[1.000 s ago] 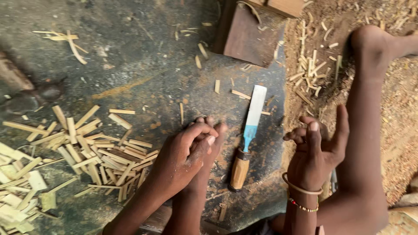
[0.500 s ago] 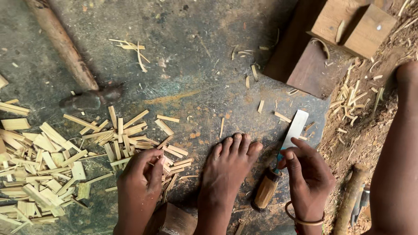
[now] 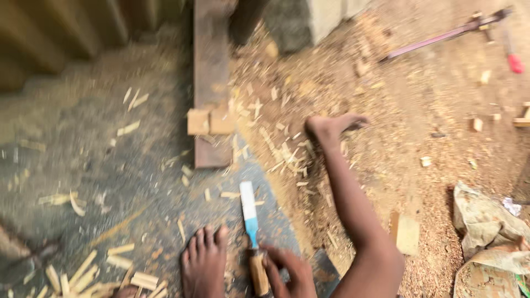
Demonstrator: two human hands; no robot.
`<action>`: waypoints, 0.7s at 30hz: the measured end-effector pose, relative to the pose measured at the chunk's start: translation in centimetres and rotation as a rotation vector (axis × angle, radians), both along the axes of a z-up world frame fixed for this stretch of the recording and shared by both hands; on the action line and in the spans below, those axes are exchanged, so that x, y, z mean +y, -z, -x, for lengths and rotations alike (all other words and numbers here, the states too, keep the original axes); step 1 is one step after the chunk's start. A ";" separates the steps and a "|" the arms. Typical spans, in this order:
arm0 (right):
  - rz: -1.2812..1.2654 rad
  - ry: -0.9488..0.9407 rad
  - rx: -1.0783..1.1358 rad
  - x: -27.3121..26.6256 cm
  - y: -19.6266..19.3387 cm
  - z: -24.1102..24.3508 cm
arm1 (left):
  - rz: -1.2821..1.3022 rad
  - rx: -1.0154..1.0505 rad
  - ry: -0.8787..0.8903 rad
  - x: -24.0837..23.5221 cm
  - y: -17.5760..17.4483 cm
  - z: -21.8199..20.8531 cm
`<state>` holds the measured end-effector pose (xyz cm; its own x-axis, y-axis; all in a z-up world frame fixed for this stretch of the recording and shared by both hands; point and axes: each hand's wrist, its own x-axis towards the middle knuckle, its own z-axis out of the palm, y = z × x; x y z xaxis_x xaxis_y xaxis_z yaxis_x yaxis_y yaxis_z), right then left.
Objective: The person sits on the ground and uses a chisel to carve small wooden pieces. They hold the wood with one hand and strike or push the chisel with the other to shape the wood, producing wood shavings.
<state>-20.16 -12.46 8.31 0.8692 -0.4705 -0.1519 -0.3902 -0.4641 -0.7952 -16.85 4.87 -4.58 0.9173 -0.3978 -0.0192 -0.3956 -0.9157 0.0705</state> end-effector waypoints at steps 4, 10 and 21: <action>0.081 0.064 -0.109 -4.5 -2.9 -2.5 | 0.214 -0.422 -0.262 -2.3 3.0 -0.7; 0.128 0.096 -0.095 -11.4 -6.5 -5.7 | 0.279 -0.546 0.152 -1.1 6.9 -1.7; -0.027 0.030 -0.006 -16.8 -11.5 -15.0 | 0.173 -0.472 -0.151 -1.9 2.9 -1.4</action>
<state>-5.20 -29.27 19.77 0.8554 -0.4926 -0.1601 -0.3994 -0.4305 -0.8094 -15.45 2.95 -7.52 0.8574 -0.2213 0.4645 -0.2857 -0.9556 0.0720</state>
